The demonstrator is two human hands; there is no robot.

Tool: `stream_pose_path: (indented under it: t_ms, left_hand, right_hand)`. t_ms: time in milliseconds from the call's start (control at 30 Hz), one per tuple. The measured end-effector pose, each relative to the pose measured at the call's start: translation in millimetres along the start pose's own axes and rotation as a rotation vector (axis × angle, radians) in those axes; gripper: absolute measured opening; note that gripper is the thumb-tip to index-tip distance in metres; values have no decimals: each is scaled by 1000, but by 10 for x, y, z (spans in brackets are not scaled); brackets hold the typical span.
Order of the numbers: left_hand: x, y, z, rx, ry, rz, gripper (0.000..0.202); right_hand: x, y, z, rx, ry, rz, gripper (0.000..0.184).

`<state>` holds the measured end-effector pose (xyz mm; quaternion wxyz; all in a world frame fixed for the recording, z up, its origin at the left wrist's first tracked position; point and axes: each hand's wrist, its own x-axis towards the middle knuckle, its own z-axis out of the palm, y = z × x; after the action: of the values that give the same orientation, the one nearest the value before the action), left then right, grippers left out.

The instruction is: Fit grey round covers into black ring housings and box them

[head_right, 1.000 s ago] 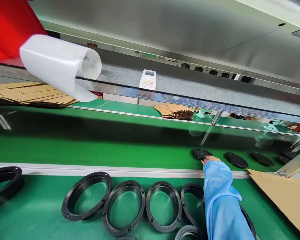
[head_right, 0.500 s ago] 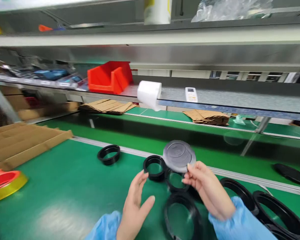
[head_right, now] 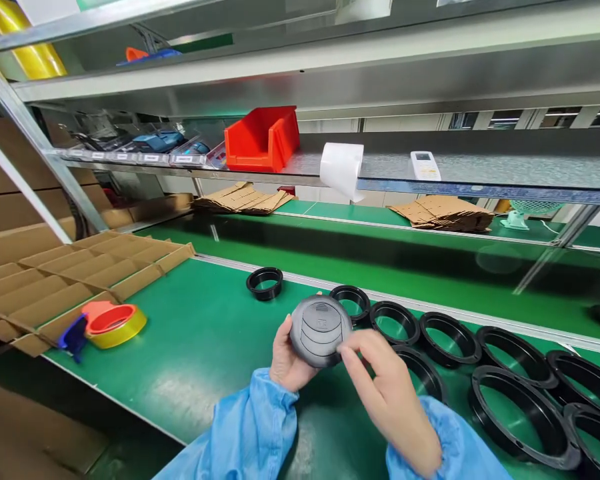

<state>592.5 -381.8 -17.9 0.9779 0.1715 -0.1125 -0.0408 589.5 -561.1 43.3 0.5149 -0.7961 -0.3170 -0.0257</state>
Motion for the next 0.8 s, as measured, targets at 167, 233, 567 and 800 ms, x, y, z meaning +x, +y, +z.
stream_pose_path:
  t_ms: [167,233,567,800]
  left_hand:
    - [-38,-117,71,44,-50,-65,82]
    - [-52,-146,70,60,-66,-100,83]
    - [-42,-179,38,130,-111,-221,88]
    - [-40,-195,60,147,-31,-274,93]
  right_hand:
    - [145,212,-131,-477,143,-307,35]
    - [141,307,-105,-456,104,-267,37]
    - [2,442,-127,-113,17,-137,47]
    - [-129,466,-169,-106,64,-160,49]
